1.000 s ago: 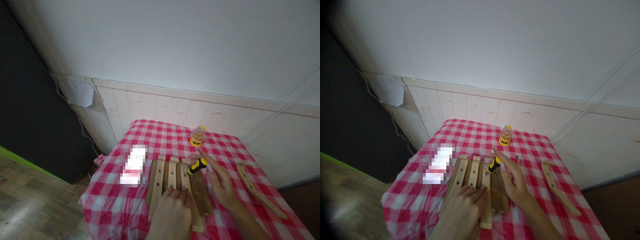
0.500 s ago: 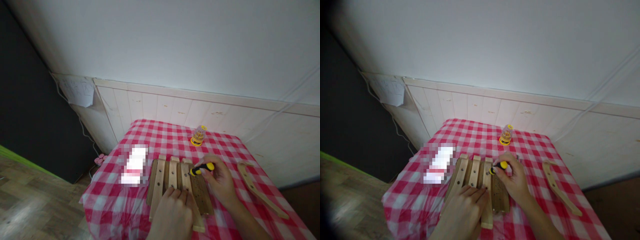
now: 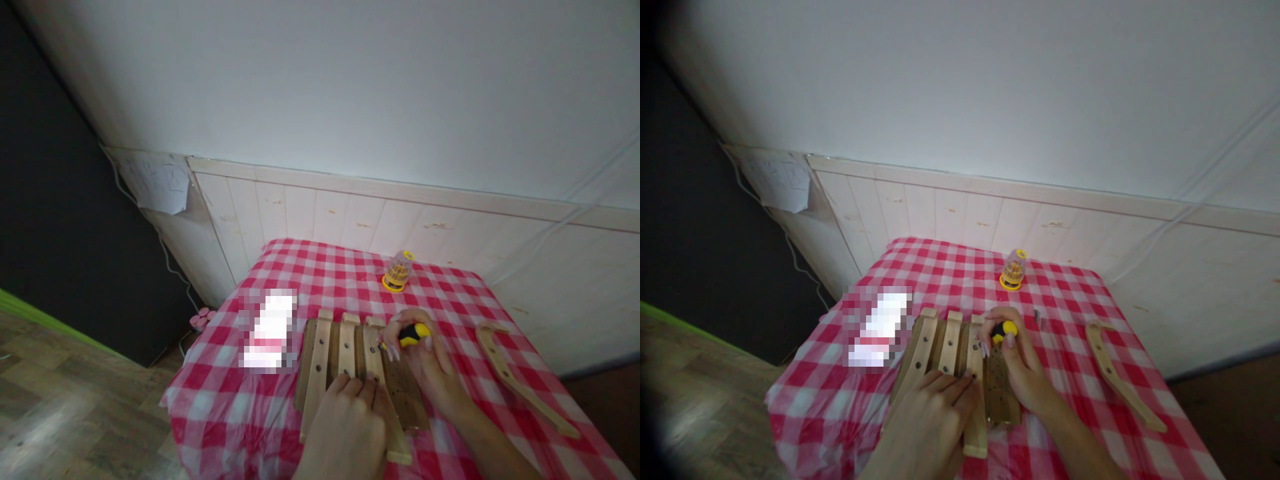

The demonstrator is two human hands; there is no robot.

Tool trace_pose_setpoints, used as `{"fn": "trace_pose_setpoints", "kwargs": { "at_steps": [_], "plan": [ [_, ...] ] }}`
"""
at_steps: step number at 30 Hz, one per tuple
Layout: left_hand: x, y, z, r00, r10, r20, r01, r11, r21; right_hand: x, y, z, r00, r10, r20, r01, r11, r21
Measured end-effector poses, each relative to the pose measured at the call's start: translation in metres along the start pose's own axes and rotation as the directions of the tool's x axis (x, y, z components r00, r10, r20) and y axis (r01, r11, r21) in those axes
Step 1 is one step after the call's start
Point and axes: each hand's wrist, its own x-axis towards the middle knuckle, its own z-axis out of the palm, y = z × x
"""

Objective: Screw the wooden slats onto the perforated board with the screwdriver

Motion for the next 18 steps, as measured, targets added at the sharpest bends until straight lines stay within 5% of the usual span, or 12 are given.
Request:
{"fn": "trace_pose_setpoints", "kwargs": {
  "at_steps": [7,18],
  "plan": [
    [-0.001,-0.002,0.002,1.000,0.027,0.009,-0.027,1.000,0.012,0.000,-0.003,0.005,0.996,0.072,0.042,-0.077,0.989,0.129],
    [-0.004,0.001,-0.003,1.000,-0.004,0.023,0.004,1.000,-0.015,0.002,0.000,-0.013,0.994,-0.095,-0.049,0.084,0.979,-0.185]
  ]
}}
